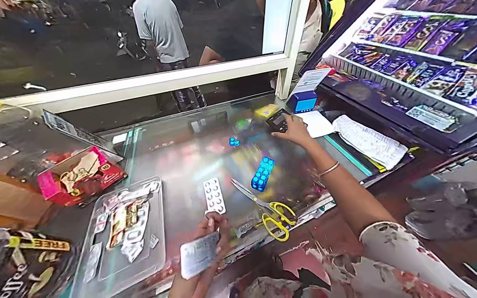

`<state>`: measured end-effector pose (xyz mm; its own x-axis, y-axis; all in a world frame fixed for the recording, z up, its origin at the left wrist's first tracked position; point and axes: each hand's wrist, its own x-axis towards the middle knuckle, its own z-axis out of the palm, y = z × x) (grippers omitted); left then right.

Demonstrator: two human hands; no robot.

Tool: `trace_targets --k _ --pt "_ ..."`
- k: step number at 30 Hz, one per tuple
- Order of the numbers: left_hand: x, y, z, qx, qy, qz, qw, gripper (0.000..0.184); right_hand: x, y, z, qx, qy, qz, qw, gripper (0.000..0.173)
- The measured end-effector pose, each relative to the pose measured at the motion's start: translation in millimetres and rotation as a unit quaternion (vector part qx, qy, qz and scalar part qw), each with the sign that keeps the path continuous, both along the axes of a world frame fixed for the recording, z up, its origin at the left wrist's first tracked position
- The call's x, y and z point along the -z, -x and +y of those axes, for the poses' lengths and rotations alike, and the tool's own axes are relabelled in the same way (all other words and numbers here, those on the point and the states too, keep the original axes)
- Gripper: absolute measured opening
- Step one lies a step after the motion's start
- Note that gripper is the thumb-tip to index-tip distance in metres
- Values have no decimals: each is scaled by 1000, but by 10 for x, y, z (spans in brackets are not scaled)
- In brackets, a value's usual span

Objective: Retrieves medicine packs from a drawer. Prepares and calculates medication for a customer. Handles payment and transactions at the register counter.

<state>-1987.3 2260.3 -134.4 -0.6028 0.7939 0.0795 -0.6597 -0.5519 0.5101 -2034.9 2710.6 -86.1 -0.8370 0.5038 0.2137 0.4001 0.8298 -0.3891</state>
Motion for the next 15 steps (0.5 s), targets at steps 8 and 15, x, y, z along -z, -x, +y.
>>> trace_targets --k 8,15 --pt "-96 -641 502 120 32 -205 971 54 134 -81 693 27 45 -96 994 135" --pt "-187 -773 766 100 61 -265 957 88 47 -1211 -342 97 1 -10 995 123"
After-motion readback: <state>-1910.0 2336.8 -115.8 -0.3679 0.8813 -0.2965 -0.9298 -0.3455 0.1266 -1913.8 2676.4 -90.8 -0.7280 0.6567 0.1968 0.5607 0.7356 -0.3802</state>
